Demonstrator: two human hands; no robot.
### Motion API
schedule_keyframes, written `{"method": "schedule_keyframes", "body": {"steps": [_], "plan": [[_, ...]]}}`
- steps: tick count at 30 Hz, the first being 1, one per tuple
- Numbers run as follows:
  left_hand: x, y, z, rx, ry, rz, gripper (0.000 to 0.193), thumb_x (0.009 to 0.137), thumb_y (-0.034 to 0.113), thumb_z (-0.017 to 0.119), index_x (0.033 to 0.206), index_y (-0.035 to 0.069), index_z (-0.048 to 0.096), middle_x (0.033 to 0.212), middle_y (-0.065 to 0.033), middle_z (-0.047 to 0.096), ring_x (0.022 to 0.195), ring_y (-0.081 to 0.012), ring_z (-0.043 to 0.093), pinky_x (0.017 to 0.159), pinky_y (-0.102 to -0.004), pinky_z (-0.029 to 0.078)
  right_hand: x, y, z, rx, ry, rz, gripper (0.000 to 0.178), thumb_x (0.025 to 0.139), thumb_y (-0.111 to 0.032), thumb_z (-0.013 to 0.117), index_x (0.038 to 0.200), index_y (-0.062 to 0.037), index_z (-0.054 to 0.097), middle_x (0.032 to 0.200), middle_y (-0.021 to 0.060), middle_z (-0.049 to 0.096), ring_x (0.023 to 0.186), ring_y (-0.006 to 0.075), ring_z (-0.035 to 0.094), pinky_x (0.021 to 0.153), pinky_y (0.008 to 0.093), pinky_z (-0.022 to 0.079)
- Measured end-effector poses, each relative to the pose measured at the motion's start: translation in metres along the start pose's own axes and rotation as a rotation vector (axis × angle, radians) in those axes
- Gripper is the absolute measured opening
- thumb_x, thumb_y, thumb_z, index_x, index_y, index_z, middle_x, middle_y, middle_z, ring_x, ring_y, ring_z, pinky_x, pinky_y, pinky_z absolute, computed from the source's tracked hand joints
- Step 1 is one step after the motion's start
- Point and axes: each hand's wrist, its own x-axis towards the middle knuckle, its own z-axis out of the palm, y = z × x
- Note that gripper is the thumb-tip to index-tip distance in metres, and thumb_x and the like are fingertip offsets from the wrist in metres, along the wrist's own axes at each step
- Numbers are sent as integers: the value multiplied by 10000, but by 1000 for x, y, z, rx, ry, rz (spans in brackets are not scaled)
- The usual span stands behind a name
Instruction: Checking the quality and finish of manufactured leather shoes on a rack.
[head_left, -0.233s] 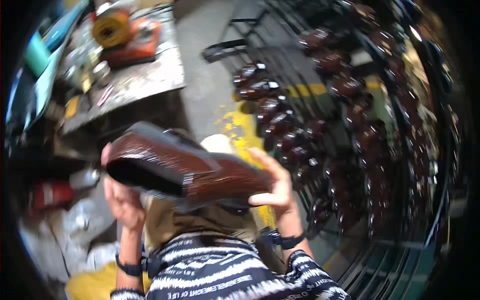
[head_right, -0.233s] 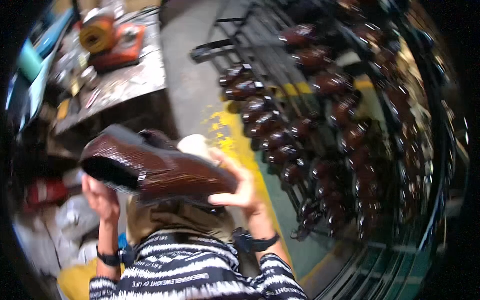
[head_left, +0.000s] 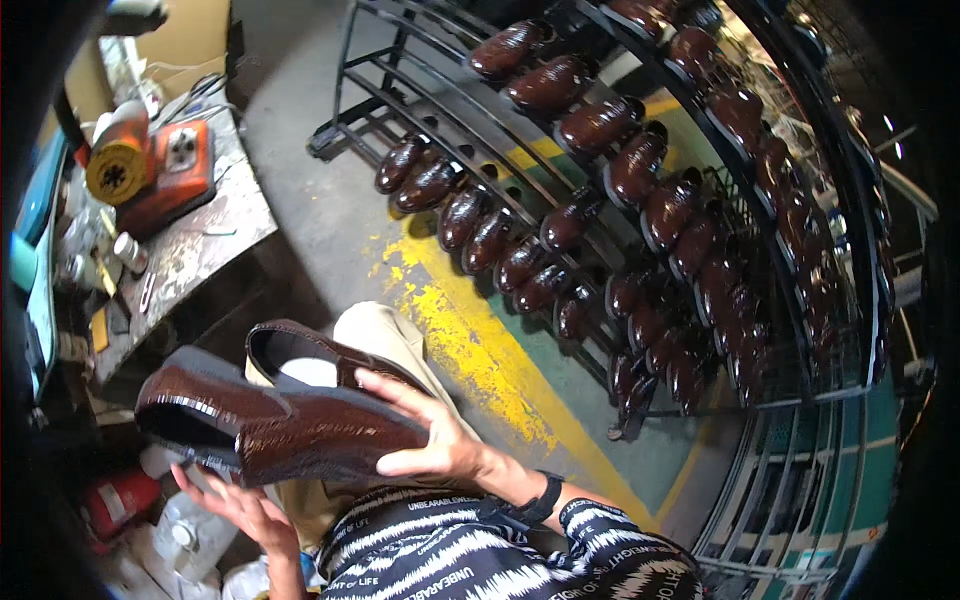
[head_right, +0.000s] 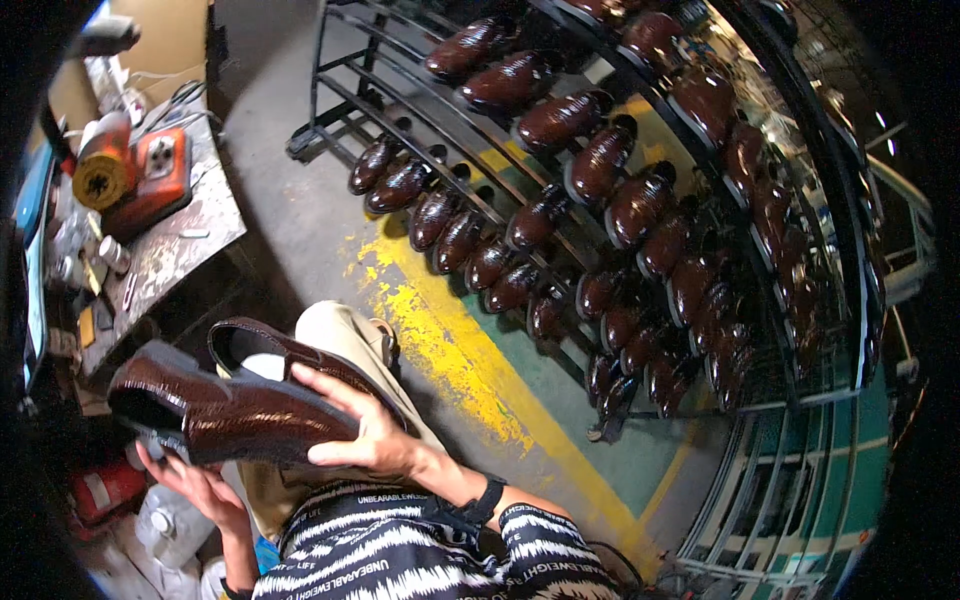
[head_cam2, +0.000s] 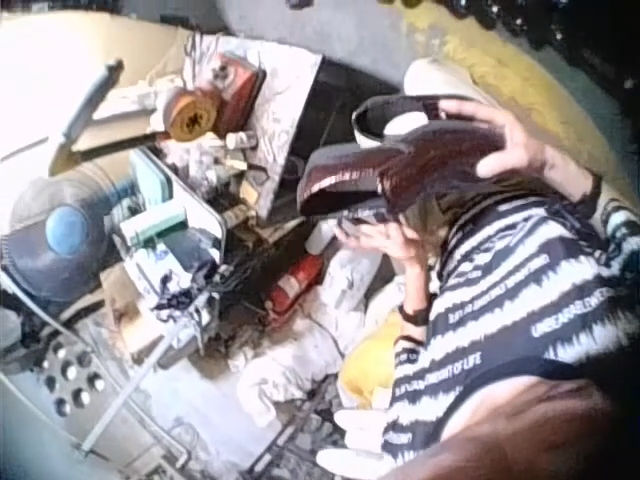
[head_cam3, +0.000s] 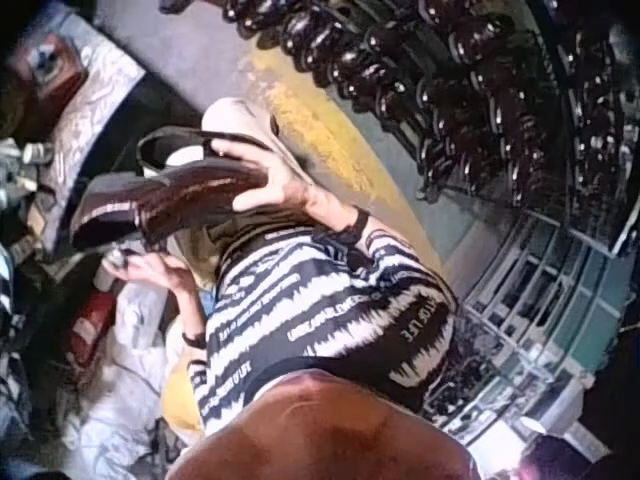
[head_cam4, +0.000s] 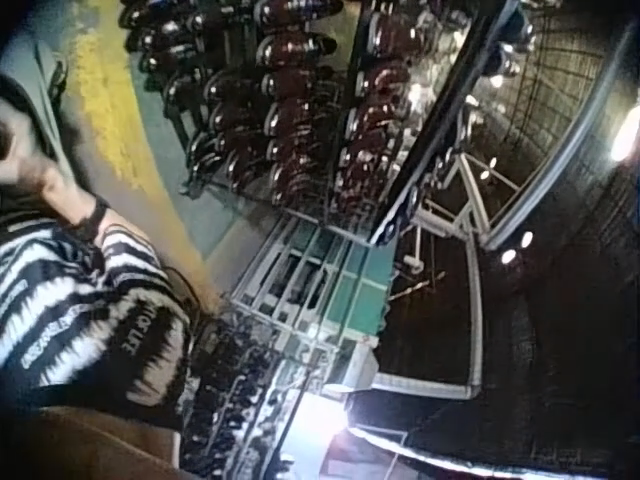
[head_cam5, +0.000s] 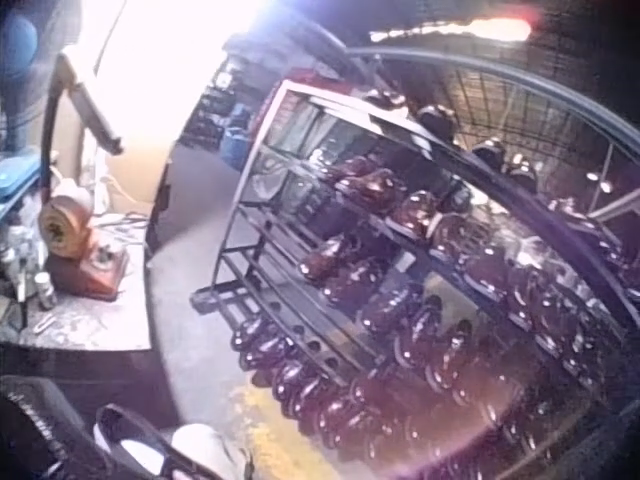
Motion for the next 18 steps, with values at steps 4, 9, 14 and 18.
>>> {"method": "schedule_keyframes", "body": {"steps": [4, 9, 14, 18], "plan": [[-19, -11, -38, 271, -196, 35, 650, 799, 331, 583, 1300, 51, 279, 1269, -133, 365, 1120, -234, 416, 926, -372, 355, -6, 9, 14, -284, -101, -43, 809, 723, 2, 658, 1377, -51, 184, 1326, 120, 366, 1180, 159, 376, 1011, 303, 283], [2, -2, -63, 218, -215, -228, 309, 822, 133, 581, 1093, 26, 481, 997, -60, 563, 866, -145, 557, 723, -257, 469, -1, -4, 0, -336, -251, 212, 657, 807, -190, 628, 1351, -71, 278, 1129, 147, 561, 988, 167, 548, 875, 285, 411], [9, 10, -63, 179, -175, -319, 285, 825, 125, 565, 1091, 43, 504, 1016, -56, 571, 884, -140, 557, 740, -266, 470, 33, -22, -142, -40, 843, -332, 452, 837, -209, 565, 1225, -45, 400, 895, 87, 610, 686, 124, 585, 512, 219, 455], [27, -4, -57, 406, -182, -319, 278, 820, 127, 567, 1077, 33, 513, 953, -40, 571, 817, -113, 549, 688, -221, 456, 16, -12, -306, 203, 1268, -231, 732, 738, -387, 663, 1289, -161, 236, 1182, 178, 428, 872, 263, 546, 654, 386, 508]]}}
